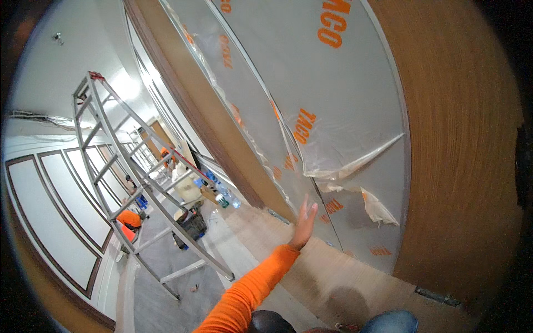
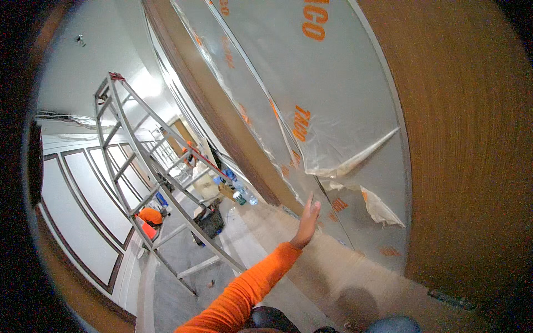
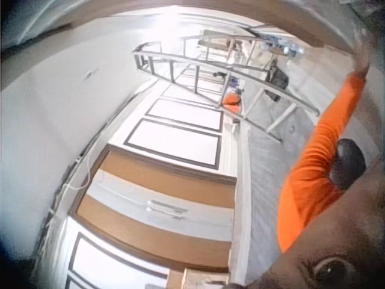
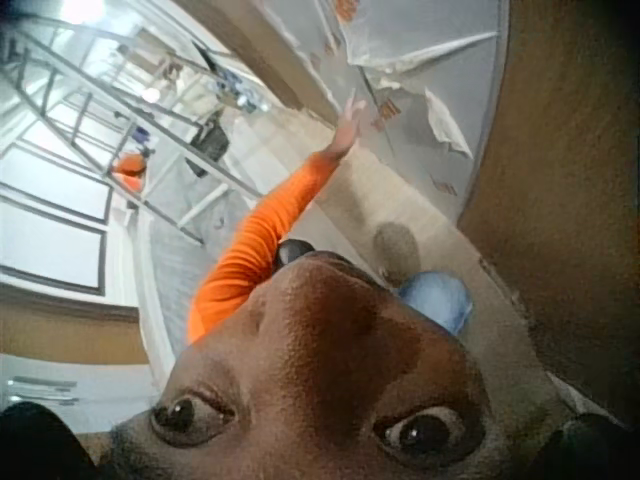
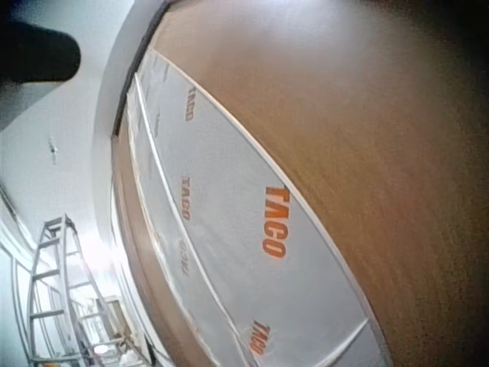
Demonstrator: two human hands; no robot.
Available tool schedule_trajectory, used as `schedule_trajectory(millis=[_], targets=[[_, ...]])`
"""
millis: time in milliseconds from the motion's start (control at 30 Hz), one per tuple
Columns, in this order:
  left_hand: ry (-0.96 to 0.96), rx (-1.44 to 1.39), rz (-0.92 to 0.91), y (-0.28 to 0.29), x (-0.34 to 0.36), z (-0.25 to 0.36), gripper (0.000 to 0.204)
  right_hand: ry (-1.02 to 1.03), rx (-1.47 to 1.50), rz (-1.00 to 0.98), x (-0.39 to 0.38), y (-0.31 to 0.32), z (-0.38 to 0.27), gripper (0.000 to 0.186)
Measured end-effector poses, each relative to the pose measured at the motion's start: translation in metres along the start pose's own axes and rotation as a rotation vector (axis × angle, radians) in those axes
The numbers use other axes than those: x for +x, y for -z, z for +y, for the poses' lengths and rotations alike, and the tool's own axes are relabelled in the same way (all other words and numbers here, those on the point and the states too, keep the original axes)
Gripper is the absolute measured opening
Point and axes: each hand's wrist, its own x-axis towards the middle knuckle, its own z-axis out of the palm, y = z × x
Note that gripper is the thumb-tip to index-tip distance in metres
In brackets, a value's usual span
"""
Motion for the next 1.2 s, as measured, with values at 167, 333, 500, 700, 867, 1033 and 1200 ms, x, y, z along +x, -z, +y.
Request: schedule_trajectory(millis=[167,333,500,700,867,1033,1200], targets=[[0.082,-0.221,0.093,-0.001,0.028,0.007,0.086,0.029,0.031,-0.013,0.012,-0.002,-0.012,0.027],[0.135,-0.421,-0.002,-0.007,0.026,0.020,0.094,0.027,0.035,-0.016,0.009,0.002,-0.007,0.027],[0.169,-0.383,-0.059,-0.022,0.016,0.019,0.095,-0.008,0.029,-0.025,-0.011,0.005,0.008,0.028],[0.042,-0.322,-0.115,0.032,0.030,-0.035,0.083,0.012,0.036,0.008,-0.049,-0.007,0.036,0.028],[0.138,-0.395,-0.073,0.002,0.020,0.021,0.083,0.059,0.005,0.037,-0.085,0.003,0.046,0.028],[0.045,-0.286,-0.102,-0.008,0.002,0.007,0.083,-0.089,-0.033,0.007,-0.098,-0.027,0.065,0.027],[0.075,-0.252,-0.143,-0.010,-0.005,0.014,0.089,-0.114,-0.003,-0.092,-0.103,-0.024,0.059,0.029]])
